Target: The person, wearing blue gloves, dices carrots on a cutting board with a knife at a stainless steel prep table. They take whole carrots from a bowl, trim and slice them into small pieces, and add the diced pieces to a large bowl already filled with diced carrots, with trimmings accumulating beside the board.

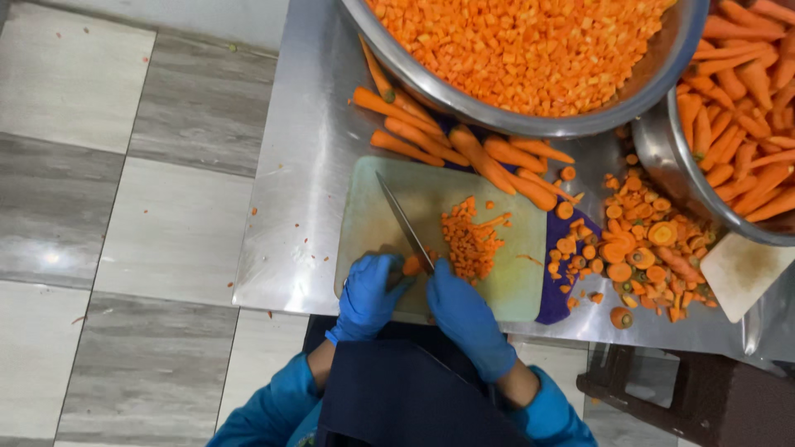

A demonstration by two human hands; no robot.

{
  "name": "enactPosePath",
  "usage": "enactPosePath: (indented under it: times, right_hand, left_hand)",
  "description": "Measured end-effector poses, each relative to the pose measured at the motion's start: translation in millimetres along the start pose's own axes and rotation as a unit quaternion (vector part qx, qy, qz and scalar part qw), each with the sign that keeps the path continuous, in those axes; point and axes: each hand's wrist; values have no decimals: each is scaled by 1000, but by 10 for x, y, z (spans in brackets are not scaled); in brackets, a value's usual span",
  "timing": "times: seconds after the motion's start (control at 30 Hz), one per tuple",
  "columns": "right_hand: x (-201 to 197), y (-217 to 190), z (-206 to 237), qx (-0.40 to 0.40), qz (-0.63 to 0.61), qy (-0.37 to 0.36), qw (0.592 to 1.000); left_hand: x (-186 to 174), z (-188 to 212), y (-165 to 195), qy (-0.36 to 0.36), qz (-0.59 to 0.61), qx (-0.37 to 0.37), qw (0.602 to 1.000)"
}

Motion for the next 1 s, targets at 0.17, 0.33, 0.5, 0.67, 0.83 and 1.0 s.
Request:
enactPosePath:
  times: [0.17,0.33,0.5,0.67,0.83,1.0]
  right_hand:
    - [-42,-45,-25,-128,56,82,987]
    - [3,-45,-7,-22,40,4,999]
    - [124,-44,25,-48,69,36,996]
    - [33,-124,-73,-183,33,135,973]
    - [-137,-150,9,-25,14,38,999]
    - [19,-174,7,-41,34,26,998]
  left_hand:
    - [-42,-14,84,-4,8,-23,1000]
    - [-73,7,35,6,53,-10,999]
    - [22,77,-59,20,53,-29,998]
    - [35,44,-24,19,44,-25,999]
    - [-28,30,-7,49,66,9,997]
    - [-1,48,-2,28,39,-38,998]
Point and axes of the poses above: each hand's wrist, its own z-axis away from the middle knuckle, its own x-axis out of the palm, y = z × x, and after that the axes turned 3 degrees about x, right-handed
